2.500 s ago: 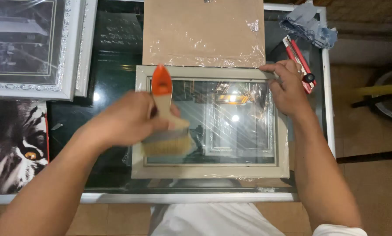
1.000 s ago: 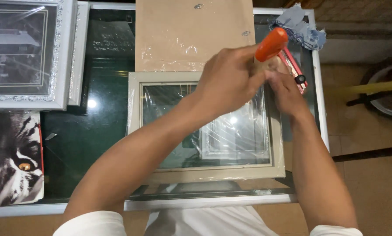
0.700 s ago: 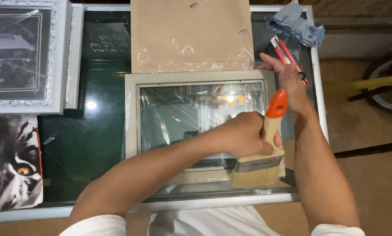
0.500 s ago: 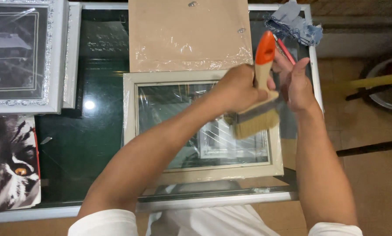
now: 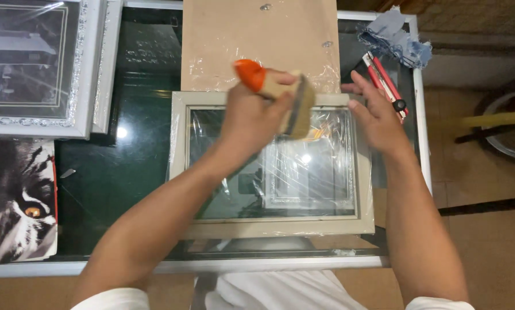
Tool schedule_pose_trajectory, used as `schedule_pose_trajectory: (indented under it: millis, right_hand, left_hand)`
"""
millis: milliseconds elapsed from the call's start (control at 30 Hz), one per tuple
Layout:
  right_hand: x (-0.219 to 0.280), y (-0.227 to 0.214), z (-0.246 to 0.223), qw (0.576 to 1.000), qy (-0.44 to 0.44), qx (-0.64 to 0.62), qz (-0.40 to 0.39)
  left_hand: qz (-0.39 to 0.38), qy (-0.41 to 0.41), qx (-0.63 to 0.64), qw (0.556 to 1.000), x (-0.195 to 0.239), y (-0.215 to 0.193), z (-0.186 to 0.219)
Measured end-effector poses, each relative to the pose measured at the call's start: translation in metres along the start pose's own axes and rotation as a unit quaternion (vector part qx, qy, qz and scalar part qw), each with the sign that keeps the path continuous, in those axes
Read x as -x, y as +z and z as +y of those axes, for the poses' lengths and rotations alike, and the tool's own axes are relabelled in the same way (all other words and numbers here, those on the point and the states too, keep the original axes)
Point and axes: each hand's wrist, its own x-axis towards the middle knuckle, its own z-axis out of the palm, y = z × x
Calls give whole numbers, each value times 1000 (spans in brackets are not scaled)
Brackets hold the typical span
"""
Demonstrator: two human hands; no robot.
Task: The person uses a brush to wipe the surface of a plastic-wrapped picture frame on a glass table. The person repeatedly brushes the frame's surface and edges while holding the frame steady with the other hand.
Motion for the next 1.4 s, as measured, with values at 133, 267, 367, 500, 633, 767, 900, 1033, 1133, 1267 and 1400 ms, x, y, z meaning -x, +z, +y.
schedule_pose_trajectory:
  millis: [133,267,367,500,633,767,900,1033,1133,1267,1400]
  right_hand:
    - [1,0,4,999,26,39,-1]
    - [1,1,-23,999,23,27,9]
    - [2,5,-35,1000,4,-10,29]
    - [2,7,-37,999,13,7,42]
    - [2,7,-34,999,-1,6,47]
    - [3,7,-35,999,21,-2,42]
    - [2,7,-39,999,20,1,42]
    - [3,7,-36,999,6,-8,42]
    - [3,7,-37,999,3,-3,44]
    - [2,7,-37,999,2,-4,40]
    - [1,7,-36,999,10,-15,38]
  left_hand:
    - [64,60,-86,992,14,-98,-2]
    - [59,78,-176,980,28,-162,26]
    - [10,115,-192,975,39,-163,55]
    - [-150,160,-167,961,45,-145,68]
    - [-237,182,-339,892,75,-132,50]
    - [-376,76,-271,883,112,-132,84]
    - [-442,59,-178,877,96,-137,112]
    - [-285,207,-197,915,61,-108,102]
    - [-170,318,-260,896,42,-82,68]
    - [-253,270,-280,886,66,-64,43]
    - [-393,216,-273,851,125,-62,78]
